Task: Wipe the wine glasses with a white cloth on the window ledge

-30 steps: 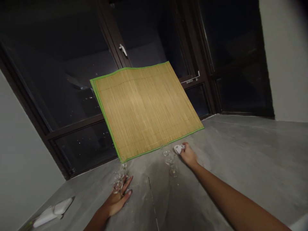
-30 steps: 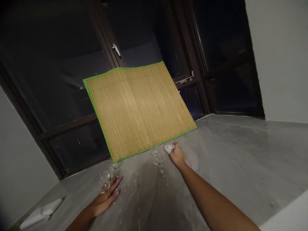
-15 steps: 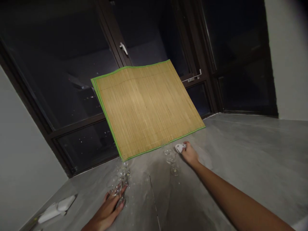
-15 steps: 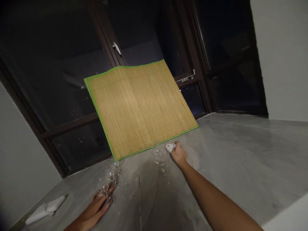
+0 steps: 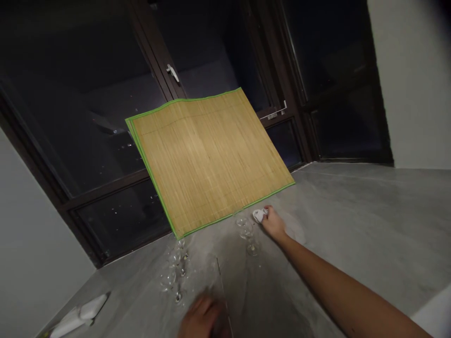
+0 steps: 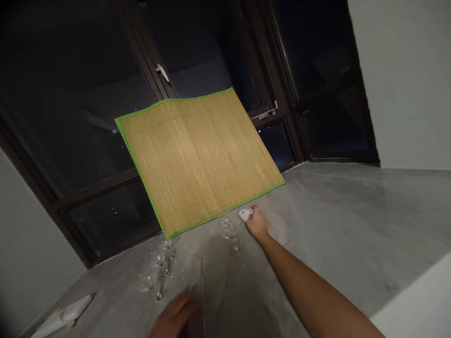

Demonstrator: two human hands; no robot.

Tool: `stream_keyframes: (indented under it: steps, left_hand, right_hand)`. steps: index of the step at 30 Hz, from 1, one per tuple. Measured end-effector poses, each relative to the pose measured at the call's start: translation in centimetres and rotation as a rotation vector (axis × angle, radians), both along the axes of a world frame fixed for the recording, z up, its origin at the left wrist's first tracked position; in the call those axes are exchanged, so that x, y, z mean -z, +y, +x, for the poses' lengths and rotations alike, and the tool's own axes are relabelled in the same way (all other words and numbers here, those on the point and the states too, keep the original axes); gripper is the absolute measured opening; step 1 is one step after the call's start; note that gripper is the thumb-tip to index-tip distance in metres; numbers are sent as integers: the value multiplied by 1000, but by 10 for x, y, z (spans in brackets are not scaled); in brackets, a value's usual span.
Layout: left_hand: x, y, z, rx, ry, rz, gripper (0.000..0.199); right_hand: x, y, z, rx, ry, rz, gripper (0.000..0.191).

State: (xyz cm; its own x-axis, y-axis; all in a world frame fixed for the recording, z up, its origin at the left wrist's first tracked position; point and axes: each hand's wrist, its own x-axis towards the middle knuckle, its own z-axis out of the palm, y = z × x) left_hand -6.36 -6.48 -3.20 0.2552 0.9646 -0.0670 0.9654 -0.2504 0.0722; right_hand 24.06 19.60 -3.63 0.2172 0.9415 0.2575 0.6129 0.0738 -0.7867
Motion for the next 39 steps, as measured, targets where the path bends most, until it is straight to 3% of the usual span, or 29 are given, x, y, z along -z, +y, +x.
stream_keyframes:
  steps: [2, 5, 10, 13, 17, 21, 25, 34, 39]
  left_hand:
    - [-7, 33, 56, -23, -84, 142, 69]
    - [-15, 80, 97, -41, -149, 229, 69]
    - [-17, 131, 104, 57, -227, 230, 64]
    - [-16, 146, 111, 138, -216, 204, 67]
    - [-15, 164, 127, 154, -173, 122, 80]
    - [-11, 178, 139, 135, -134, 100, 72]
    - [-8, 181, 133, 90, -96, 129, 62]
    - [-18, 148, 49, -68, 4, 87, 65]
    - [-20, 134, 32, -132, 7, 50, 66]
  right_hand:
    - [0, 0, 0, -1, 0, 7, 38]
    - [1, 2, 0, 6, -4, 9, 38]
    - [3, 3, 0, 7, -10, 13, 37]
    - [4, 3, 0, 4, -12, 22, 37]
    - [4, 3, 0, 1, -15, 33, 35]
    - [4, 3, 0, 3, -20, 32, 35]
    - [4, 3, 0, 3, -23, 25, 35]
    - [-1, -2, 0, -6, 5, 3, 37]
    - [-4, -5, 1, -19, 3, 4, 38]
